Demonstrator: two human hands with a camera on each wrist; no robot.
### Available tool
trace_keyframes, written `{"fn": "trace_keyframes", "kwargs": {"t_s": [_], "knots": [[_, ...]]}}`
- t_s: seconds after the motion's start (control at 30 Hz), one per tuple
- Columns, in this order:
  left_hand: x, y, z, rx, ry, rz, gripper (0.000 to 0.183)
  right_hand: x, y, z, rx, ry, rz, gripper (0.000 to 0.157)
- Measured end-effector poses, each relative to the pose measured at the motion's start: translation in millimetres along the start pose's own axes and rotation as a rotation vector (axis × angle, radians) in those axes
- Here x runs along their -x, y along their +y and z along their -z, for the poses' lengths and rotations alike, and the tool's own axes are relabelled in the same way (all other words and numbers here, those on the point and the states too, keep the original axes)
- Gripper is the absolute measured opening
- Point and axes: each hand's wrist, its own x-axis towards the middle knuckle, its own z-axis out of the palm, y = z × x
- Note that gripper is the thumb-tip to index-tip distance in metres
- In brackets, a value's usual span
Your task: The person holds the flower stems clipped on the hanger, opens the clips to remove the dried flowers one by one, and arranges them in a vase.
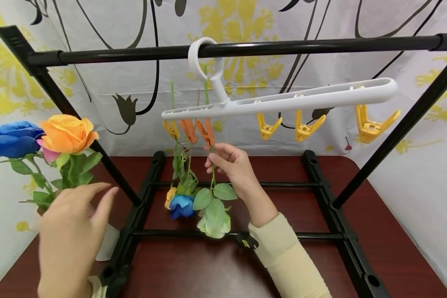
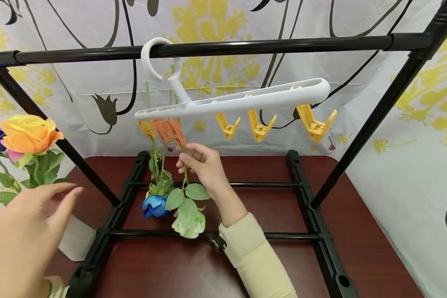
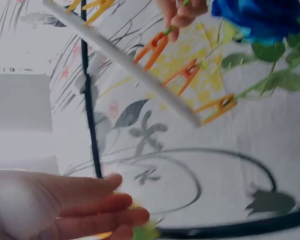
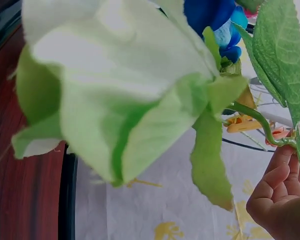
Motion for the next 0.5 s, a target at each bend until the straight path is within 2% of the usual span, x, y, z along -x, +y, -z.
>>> {"fn": "trace_keyframes", "kwargs": {"t_s": [0.1,0.27,0.4,0.5], "knots": [[-5.1,6.1,-16.2,0.127,0.000,-0.061,0.020,2,2,-0.9,-0.003,-0.014,0.003,0.030],[-10.3,24.2,-45.2,0.296,-0.020,-0.108,0.028,7,4,-2.3,-0.015,-0.035,0.009,0.036],[-18.7,40.5,-66.8,0.385,-0.078,-0.113,0.032,11,5,-2.0,-0.033,-0.014,0.015,0.038],[-26.5,53.6,-78.8,0.453,-0.101,-0.079,0.034,15,7,-1.8,-0.049,0.002,0.016,0.039]]}}
